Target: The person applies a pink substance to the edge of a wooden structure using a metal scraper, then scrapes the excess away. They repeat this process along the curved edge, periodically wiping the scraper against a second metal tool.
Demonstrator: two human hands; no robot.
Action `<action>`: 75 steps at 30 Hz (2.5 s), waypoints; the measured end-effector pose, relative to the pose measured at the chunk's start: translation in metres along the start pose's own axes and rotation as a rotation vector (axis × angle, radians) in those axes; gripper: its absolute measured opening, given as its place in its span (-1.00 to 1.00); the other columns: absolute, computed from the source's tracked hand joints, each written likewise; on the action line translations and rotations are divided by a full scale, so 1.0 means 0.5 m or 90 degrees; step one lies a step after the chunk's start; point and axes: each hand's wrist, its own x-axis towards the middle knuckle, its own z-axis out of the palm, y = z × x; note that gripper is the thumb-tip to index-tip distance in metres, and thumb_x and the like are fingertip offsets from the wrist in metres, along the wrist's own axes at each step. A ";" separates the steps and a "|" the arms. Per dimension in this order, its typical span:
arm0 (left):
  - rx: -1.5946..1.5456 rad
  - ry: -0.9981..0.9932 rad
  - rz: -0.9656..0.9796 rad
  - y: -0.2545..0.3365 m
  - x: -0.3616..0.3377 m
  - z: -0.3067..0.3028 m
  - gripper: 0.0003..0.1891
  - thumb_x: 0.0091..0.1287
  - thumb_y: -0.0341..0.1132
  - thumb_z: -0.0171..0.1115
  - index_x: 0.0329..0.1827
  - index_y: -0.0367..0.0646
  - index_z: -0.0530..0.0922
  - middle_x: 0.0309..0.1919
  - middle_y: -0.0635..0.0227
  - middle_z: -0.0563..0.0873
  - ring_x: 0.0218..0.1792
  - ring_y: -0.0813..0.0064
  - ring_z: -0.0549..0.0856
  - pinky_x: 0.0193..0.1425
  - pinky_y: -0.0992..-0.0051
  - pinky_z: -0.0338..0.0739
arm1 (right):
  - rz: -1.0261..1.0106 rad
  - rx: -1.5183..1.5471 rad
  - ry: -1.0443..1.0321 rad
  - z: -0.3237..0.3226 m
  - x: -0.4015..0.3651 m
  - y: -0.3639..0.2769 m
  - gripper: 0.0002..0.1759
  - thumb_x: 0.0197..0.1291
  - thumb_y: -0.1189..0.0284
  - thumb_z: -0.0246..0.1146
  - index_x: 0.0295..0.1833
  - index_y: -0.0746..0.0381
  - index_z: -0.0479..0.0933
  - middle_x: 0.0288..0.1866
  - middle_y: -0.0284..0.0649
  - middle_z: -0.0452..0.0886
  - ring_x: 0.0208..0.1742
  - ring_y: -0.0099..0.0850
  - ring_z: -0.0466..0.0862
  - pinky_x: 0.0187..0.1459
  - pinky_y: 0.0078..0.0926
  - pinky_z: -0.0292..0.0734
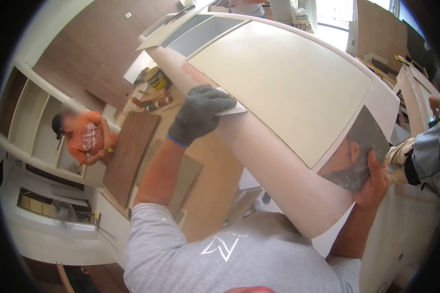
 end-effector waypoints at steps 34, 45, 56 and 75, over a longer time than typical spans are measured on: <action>0.005 -0.029 0.013 0.060 -0.026 -0.027 -0.67 0.12 -0.58 0.37 -0.11 0.05 0.83 -0.12 0.43 0.86 0.01 0.17 0.80 0.22 0.15 0.63 | -0.016 -0.046 0.119 -0.003 -0.009 0.014 -0.56 0.64 0.39 0.18 0.46 0.42 0.46 0.32 -0.11 0.69 0.27 -0.37 0.70 0.32 -0.39 0.56; 0.006 0.015 -0.013 -0.021 -0.030 -0.062 -0.68 0.22 -0.62 0.32 -0.08 -0.02 0.85 -0.09 0.32 0.88 0.02 0.13 0.82 0.33 0.12 0.64 | -0.004 0.007 0.051 0.009 -0.001 0.011 -0.62 0.64 0.40 0.17 0.39 0.40 0.51 0.19 -0.13 0.74 0.15 -0.41 0.73 0.23 -0.44 0.59; -0.023 0.008 0.044 -0.098 -0.004 0.001 -0.65 0.17 -0.61 0.36 -0.10 0.07 0.88 -0.07 0.37 0.90 0.03 0.24 0.83 0.32 0.13 0.64 | -0.027 0.002 0.027 0.006 -0.005 0.009 -0.57 0.65 0.37 0.19 0.43 0.43 0.46 0.27 -0.11 0.71 0.22 -0.40 0.72 0.29 -0.41 0.58; -0.055 0.045 0.005 0.038 -0.032 -0.066 -0.70 0.24 -0.58 0.31 -0.08 -0.03 0.85 -0.07 0.30 0.90 0.07 0.22 0.84 0.42 0.12 0.60 | 0.004 0.045 0.044 0.017 0.002 0.011 -0.56 0.62 0.41 0.22 0.46 0.39 0.45 0.30 -0.15 0.69 0.21 -0.41 0.71 0.26 -0.42 0.59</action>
